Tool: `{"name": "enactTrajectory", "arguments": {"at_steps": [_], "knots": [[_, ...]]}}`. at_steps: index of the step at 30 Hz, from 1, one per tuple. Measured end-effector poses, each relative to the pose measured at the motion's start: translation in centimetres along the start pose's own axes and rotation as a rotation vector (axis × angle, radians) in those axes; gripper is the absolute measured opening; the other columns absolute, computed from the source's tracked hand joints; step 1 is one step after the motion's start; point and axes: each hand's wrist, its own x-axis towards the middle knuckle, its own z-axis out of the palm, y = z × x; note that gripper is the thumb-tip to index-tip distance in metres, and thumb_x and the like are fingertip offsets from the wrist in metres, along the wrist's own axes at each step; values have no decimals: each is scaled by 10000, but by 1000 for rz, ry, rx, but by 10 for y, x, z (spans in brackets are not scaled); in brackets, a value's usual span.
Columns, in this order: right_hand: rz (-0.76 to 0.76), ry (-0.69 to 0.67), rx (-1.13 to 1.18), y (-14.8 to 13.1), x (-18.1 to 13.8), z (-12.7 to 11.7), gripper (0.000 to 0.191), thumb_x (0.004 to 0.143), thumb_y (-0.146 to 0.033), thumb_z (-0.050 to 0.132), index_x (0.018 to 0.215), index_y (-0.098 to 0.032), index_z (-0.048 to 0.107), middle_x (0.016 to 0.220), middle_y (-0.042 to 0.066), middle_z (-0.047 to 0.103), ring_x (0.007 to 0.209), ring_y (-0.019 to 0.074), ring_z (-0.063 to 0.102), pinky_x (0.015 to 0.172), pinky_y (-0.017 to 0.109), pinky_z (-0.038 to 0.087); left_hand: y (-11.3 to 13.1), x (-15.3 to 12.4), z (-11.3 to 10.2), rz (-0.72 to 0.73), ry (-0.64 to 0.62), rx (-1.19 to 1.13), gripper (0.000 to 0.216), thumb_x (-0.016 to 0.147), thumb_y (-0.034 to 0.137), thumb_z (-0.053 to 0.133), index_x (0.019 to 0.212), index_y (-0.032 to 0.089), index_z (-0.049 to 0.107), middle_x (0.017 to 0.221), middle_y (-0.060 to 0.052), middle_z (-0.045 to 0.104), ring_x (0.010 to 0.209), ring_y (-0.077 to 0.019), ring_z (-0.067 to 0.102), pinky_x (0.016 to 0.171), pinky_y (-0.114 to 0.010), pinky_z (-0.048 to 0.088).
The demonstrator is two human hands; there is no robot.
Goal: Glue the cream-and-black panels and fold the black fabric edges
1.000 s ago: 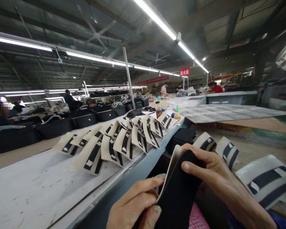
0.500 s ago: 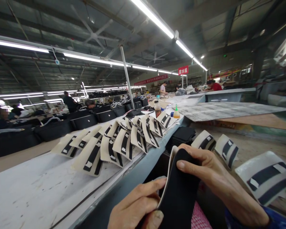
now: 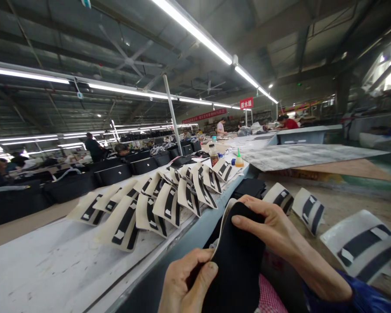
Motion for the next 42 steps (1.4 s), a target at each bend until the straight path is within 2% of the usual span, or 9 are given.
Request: {"name": "enactTrajectory", "arguments": {"at_steps": [4,9,11,16,22,30,34,38,42], "knots": [[4,12,-46,-1,0,-3,201,862,-333,679,728,-183,670,811,-1,594,753,144,572,655,209,460,-3,5,7,-39,68,-14,222,873,351,635,778,195,761,695,6,723,651,-142,663,601,-154,498],[73,9,-37,-3,-1,-5,204,847,-332,691,714,-184,650,788,-14,577,715,130,554,612,197,438,0,7,13,19,105,-85,247,857,275,629,1021,276,813,978,-5,815,1050,-234,722,881,-215,553],[80,9,-45,-3,-2,-6,198,847,-343,692,733,-185,661,796,-12,587,725,135,561,623,203,443,1,8,13,0,125,-71,252,855,293,636,1036,280,811,1004,-4,815,1094,-245,708,928,-232,541],[46,-22,-68,-5,-6,-10,232,874,-391,661,766,-188,691,851,6,625,789,163,587,689,233,454,-1,12,8,-120,67,-47,281,869,404,639,960,216,827,804,-17,789,847,-224,720,743,-227,545],[48,-27,-66,-12,-11,-9,202,861,-361,681,739,-200,685,795,-6,617,746,159,579,657,228,450,-6,14,4,-147,17,-72,212,851,299,662,708,159,731,637,27,593,601,-113,508,579,-196,407],[-97,53,-110,-13,-17,-2,138,841,-287,714,715,-235,694,815,-14,633,705,138,572,614,207,443,-2,7,11,208,279,279,150,853,160,634,730,194,712,629,46,665,580,-106,613,581,-161,458],[-65,78,-49,-8,-18,-1,136,835,-316,715,739,-222,694,796,2,601,685,147,565,569,219,431,-9,7,10,395,277,362,168,853,54,641,874,192,734,728,32,743,637,-99,699,644,-130,530],[1,86,10,-5,-16,-1,167,823,-367,715,769,-210,710,758,12,578,676,164,551,559,232,434,-26,7,11,678,306,400,457,822,-83,636,1192,180,684,961,-50,783,807,-143,743,747,-198,603],[24,76,58,-8,-16,1,153,814,-356,724,767,-212,703,756,2,578,679,154,548,566,217,436,-31,9,12,792,336,445,488,794,-104,658,1206,155,682,973,-78,781,818,-169,738,709,-242,636]]}}
